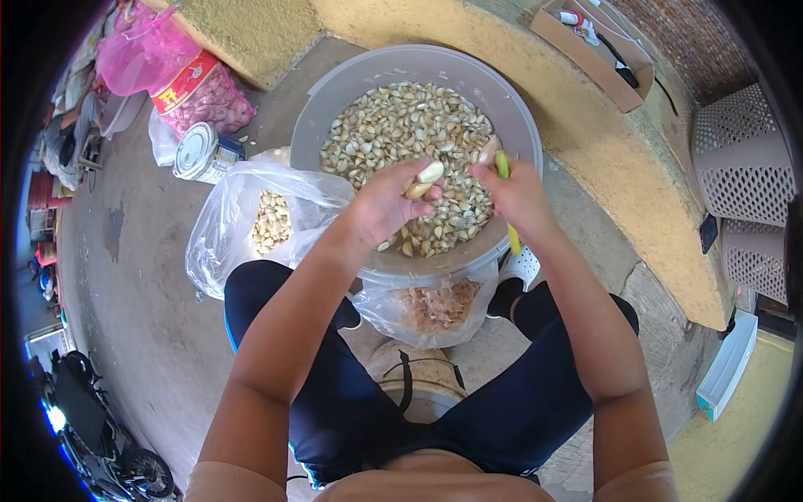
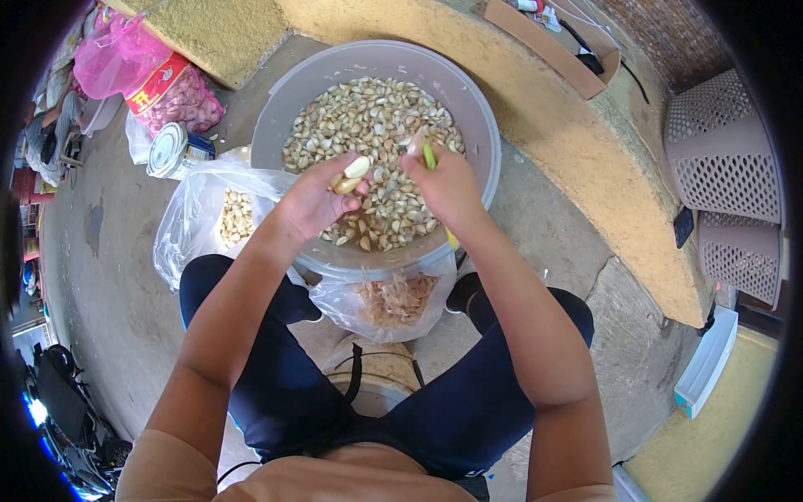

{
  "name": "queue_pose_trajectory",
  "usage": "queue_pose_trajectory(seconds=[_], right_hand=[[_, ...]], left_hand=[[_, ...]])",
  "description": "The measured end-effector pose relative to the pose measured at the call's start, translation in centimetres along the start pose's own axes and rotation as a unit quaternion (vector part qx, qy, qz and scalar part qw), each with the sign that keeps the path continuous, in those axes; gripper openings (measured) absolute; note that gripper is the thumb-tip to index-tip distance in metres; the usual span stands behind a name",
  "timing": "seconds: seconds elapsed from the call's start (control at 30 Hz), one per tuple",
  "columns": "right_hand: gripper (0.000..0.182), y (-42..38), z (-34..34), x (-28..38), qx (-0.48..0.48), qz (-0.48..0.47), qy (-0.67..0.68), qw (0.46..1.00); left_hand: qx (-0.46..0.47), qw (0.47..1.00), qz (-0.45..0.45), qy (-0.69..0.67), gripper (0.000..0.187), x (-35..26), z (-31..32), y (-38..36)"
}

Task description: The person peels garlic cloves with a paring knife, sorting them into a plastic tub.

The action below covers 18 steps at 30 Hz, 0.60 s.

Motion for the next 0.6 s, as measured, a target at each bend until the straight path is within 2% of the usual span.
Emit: queue_pose_trajectory(seconds=[0.1,0.23,0.3,0.33,0.4,0.43,0.5,0.6], right_hand=[[0.019,-1.4,2.0,-0.2,0.076,-0.055,-0.254,0.963],[0.015,-4.9,7.9,-5.0,0.233,-0.196,-0.438,0.846],[0.015,-7.1,9.2,-7.9,0.306,-0.123,-0.5,0.801],[0.015,-7.9,9.7,-8.8,0.33,-0.116,-0.503,0.79],[0.018,-9.0,10.7,-10.8,0.377,-0.102,-0.509,0.767],[0.017,-9.1,10.7,-10.8,0.383,-0.101,-0.505,0.767],[0.016,-9.1,10.6,-10.4,0.395,-0.101,-0.498,0.766],[0.02,-7.8,10.0,-9.9,0.372,-0.1,-0.488,0.784]], left_hand=[[-0.009,0.999,-0.008,-0.032,0.02,-0.1,-1.0,0.0],[-0.029,0.999,0.036,0.019,0.022,-2.7,-2.9,-0.2],[-0.045,0.995,0.065,0.058,0.024,-4.4,-4.2,-0.6],[-0.022,0.986,0.094,0.135,0.027,-5.7,-4.6,-1.0],[-0.107,0.925,0.105,0.35,0.026,-8.8,-7.1,-2.1],[-0.148,0.873,0.109,0.451,0.026,-10.4,-8.2,-2.9],[-0.151,0.758,0.137,0.619,0.024,-12.9,-9.0,-4.8],[-0.138,0.617,0.029,0.775,0.021,-12.8,-14.7,-5.8]])
Point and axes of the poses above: each hand's wrist, its own y-axis towards the middle knuckle, its own z-axis out of the palm, x = y × z, the point moved 9 cm from there along y, towards the middle knuckle, and after that the axes turned 7 degrees about z, right-handed, at the moved point
